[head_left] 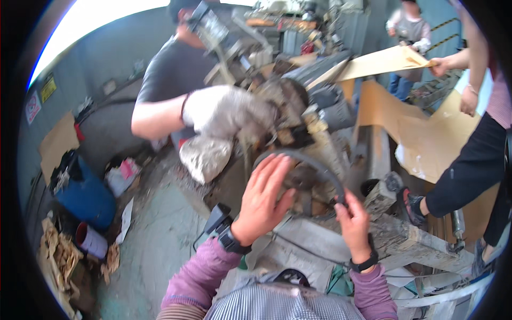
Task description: The person assists in operating an industrial roller machine by hand to process large sheets of material.
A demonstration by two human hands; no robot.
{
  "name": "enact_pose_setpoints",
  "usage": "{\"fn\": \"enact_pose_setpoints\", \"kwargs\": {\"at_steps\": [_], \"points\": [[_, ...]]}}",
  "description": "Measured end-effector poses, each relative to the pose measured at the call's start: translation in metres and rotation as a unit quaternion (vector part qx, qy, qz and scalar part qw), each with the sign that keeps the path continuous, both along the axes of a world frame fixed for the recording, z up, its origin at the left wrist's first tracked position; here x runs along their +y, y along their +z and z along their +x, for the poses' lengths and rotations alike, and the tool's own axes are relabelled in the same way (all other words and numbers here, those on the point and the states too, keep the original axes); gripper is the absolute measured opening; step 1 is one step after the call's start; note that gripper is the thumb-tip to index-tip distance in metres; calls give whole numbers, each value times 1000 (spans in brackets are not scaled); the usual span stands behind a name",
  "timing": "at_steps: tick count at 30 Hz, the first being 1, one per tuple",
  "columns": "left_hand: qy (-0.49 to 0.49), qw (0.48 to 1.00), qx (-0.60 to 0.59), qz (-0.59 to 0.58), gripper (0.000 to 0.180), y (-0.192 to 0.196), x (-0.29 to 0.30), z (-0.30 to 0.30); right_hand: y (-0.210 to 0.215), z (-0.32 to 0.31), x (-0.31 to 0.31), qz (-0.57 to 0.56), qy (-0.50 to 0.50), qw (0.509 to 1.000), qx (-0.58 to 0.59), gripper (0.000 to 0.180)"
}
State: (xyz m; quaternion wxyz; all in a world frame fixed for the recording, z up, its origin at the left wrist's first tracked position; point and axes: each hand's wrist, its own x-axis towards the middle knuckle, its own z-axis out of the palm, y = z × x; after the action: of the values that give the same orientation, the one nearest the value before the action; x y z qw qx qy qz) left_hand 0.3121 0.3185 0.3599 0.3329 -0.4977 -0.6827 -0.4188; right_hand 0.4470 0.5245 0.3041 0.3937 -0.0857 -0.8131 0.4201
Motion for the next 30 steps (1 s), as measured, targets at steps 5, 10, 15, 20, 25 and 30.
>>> {"fn": "enact_pose_setpoints", "kwargs": {"at_steps": [5,10,15,20,25,30], "points": [[-1,999,-39,-36,68,-9,12,-17,2,0,-11,-12,5,1000,-11,42],[27,996,3,-80,68,0,15,-20,10,2,-15,-5,-8,1000,-18,43],[53,997,-5,-61,66,-7,23,-40,7,-1,-8,19,-20,1000,-6,47],[30,997,-54,-48,64,-13,20,-39,11,-2,-11,33,7,999,-24,47],[-10,997,-69,-40,64,-11,19,-40,5,-3,-10,53,0,998,-30,50],[15,996,-60,-69,64,-10,17,-38,5,-5,-11,62,12,998,-11,49]]}}
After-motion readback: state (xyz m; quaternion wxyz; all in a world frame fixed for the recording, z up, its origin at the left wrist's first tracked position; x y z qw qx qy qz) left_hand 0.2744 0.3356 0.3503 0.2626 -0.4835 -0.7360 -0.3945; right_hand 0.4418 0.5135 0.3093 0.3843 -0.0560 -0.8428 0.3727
